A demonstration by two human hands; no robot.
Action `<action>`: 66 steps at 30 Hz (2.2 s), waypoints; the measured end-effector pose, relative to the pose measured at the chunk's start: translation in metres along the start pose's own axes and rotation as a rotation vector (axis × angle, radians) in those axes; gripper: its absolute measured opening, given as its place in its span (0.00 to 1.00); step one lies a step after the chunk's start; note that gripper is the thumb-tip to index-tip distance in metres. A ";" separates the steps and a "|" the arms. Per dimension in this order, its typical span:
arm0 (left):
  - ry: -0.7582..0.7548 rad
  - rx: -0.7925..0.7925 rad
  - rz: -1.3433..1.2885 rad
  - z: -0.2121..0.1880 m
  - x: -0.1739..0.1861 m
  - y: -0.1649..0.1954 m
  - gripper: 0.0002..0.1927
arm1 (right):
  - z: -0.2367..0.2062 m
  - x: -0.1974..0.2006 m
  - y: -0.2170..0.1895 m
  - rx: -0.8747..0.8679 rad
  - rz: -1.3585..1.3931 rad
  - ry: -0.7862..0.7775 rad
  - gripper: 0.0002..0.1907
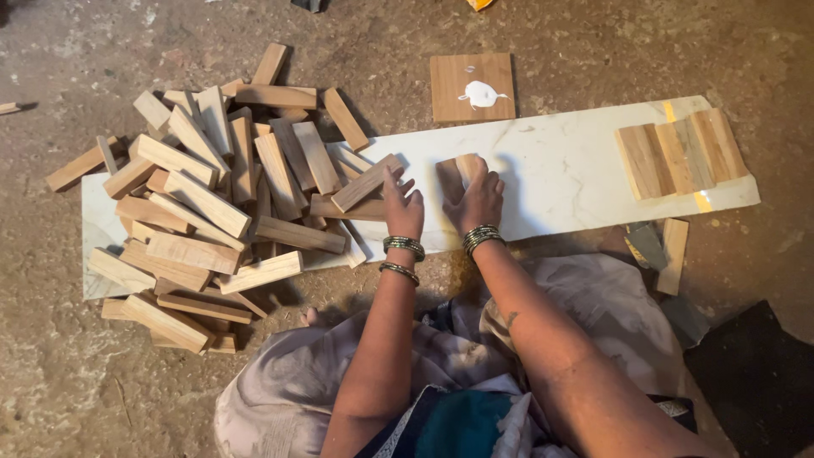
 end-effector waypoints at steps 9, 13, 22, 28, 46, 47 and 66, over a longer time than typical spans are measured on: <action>0.021 -0.065 0.013 0.004 0.012 -0.005 0.44 | 0.003 0.010 -0.009 -0.020 0.007 0.001 0.54; -0.005 -0.020 -0.004 0.006 0.011 -0.009 0.45 | 0.002 0.010 -0.010 -0.036 0.008 -0.008 0.55; -0.017 -0.021 -0.054 0.002 0.009 -0.020 0.44 | 0.064 0.054 0.089 0.048 0.054 0.195 0.49; -0.026 -0.027 -0.059 0.008 0.011 -0.027 0.44 | 0.085 0.084 0.184 -0.071 -0.012 0.196 0.51; -0.044 -0.010 -0.070 0.005 0.013 -0.022 0.44 | 0.089 0.081 0.213 -0.222 -0.217 0.198 0.51; -0.046 -0.011 -0.068 0.005 0.014 -0.021 0.44 | 0.089 0.082 0.212 -0.219 -0.208 0.200 0.51; 0.199 -0.332 0.278 0.052 0.069 0.084 0.23 | 0.052 0.076 0.077 0.260 0.136 0.225 0.45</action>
Point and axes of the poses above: each hand's wrist, its own z-axis towards the middle knuckle, its own x-axis out of the back of the hand, y = z × x, the point moved 6 cm from there along z, towards the middle knuckle, and after that the axes turned 9 degrees about y, right-handed, at the moved point
